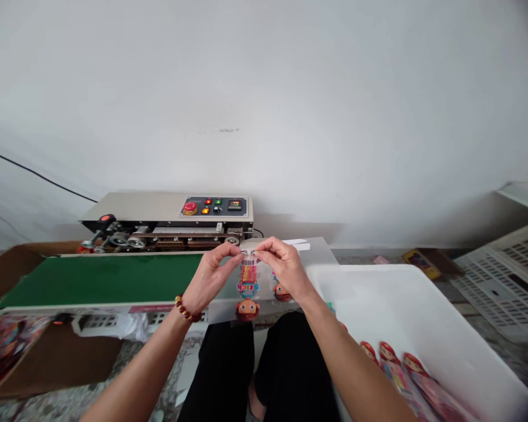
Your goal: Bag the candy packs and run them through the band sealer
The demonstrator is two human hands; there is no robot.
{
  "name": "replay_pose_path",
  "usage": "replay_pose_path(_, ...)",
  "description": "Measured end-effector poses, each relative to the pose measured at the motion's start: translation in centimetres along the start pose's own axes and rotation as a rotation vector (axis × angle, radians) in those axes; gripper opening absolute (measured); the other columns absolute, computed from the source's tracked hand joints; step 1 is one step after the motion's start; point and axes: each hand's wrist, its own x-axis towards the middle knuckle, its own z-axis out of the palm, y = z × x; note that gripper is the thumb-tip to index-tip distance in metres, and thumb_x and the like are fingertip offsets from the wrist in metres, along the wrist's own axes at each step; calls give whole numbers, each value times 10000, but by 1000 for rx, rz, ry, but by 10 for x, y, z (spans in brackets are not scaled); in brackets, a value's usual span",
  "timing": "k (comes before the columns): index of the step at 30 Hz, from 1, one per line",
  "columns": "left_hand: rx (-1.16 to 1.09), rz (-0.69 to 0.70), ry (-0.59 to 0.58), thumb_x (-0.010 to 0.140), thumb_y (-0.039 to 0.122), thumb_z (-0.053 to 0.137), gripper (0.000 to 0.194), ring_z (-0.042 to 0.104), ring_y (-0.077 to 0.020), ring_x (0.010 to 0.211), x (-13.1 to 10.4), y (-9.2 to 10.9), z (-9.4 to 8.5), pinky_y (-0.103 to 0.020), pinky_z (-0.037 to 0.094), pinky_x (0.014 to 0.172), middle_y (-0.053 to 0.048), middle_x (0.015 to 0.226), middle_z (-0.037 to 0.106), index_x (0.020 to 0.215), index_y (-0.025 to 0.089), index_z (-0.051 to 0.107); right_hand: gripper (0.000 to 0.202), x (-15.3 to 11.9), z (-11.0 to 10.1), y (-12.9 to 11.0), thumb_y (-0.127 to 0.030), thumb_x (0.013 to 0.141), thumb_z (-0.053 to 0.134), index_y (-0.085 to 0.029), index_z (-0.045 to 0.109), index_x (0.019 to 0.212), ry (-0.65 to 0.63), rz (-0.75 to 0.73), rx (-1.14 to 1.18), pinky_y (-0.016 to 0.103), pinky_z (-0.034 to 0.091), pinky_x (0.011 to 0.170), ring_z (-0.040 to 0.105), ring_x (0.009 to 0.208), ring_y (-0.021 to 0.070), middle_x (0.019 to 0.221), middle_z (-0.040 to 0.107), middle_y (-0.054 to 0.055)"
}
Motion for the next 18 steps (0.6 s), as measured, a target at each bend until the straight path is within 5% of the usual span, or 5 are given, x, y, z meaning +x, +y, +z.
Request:
replay_pose_path(6,-41,-17,-31,905,443,637,275,601,-168,838,4,6,0,-276,456,816,-19,882,680,923,174,688,137,-3,4,-5,-336,873,630,-213,660,823,30,-31,-67,249,442,671,583,701,140,750,655,-20)
replay_pose_path(12,280,35,35,906,372,601,203,584,-143,733,3,7,4,-255,422,720,20,769,663,824,193,646,126,-6,6,-3,-302,869,607,-218,667,795,18,-60,-265,253,419,686,587,720,147,769,671,-14)
replay_pose_path(15,331,44,67,947,340,541,207,571,-137,691,2,-5,5,-246,423,677,23,744,659,858,202,667,111,-2,4,6,-285,860,613,-224,677,792,-15,1,-309,247,402,665,588,687,141,727,670,-32)
replay_pose_path(18,377,10,135,955,316,538,235,626,-165,748,5,-31,9,-273,488,738,1,828,701,1117,208,669,106,11,2,23,-276,874,602,-237,690,828,-8,127,-441,247,383,642,601,672,144,720,678,-46)
